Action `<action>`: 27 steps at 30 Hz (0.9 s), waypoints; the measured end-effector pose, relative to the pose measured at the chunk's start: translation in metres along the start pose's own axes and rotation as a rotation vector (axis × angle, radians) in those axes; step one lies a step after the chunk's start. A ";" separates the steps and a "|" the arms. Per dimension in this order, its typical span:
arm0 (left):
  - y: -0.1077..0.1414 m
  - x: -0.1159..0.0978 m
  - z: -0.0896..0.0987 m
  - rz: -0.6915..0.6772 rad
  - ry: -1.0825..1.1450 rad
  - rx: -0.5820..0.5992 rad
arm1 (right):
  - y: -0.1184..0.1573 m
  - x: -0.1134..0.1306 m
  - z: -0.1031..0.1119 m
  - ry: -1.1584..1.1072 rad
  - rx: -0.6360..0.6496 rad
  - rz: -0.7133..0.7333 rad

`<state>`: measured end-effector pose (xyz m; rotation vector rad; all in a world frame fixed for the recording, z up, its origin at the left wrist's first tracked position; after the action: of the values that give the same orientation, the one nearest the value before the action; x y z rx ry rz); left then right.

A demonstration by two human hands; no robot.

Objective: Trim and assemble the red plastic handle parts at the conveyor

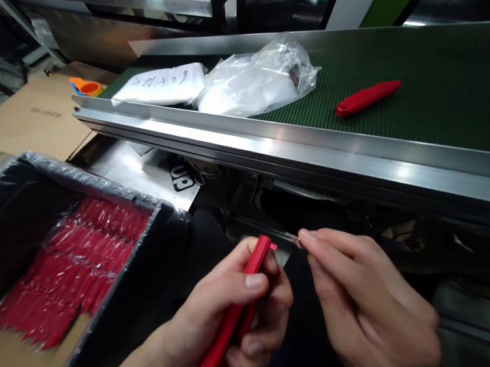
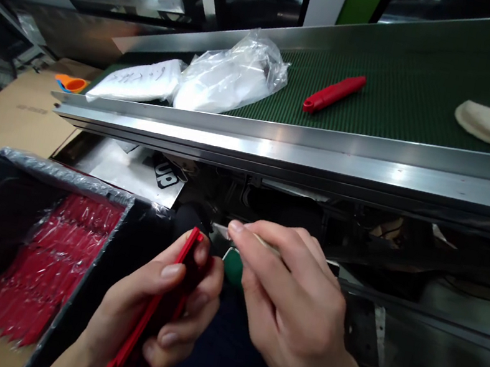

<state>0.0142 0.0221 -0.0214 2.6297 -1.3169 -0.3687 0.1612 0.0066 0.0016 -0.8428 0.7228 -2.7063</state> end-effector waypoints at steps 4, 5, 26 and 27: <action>-0.001 0.001 -0.001 0.065 0.085 -0.011 | 0.002 0.007 0.000 -0.040 0.042 0.060; -0.001 0.001 -0.001 0.084 0.103 -0.005 | 0.002 0.008 -0.001 -0.044 0.048 0.061; 0.001 0.006 -0.002 0.238 0.317 0.023 | 0.008 0.007 -0.005 0.069 -0.003 0.085; 0.001 0.007 -0.002 0.237 0.322 0.016 | 0.008 0.007 -0.005 0.090 -0.018 0.097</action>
<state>0.0175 0.0159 -0.0204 2.3777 -1.4939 0.0972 0.1529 -0.0005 -0.0030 -0.6755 0.7870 -2.6686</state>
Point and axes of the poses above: each hand's wrist, its own y-axis away from the middle knuckle, its own z-axis out of the back of the hand, x = y × z, the point moved 4 cm from there along -y, towards the middle knuckle, and after that the axes turned 14 degrees about y, right-handed, at the moved point
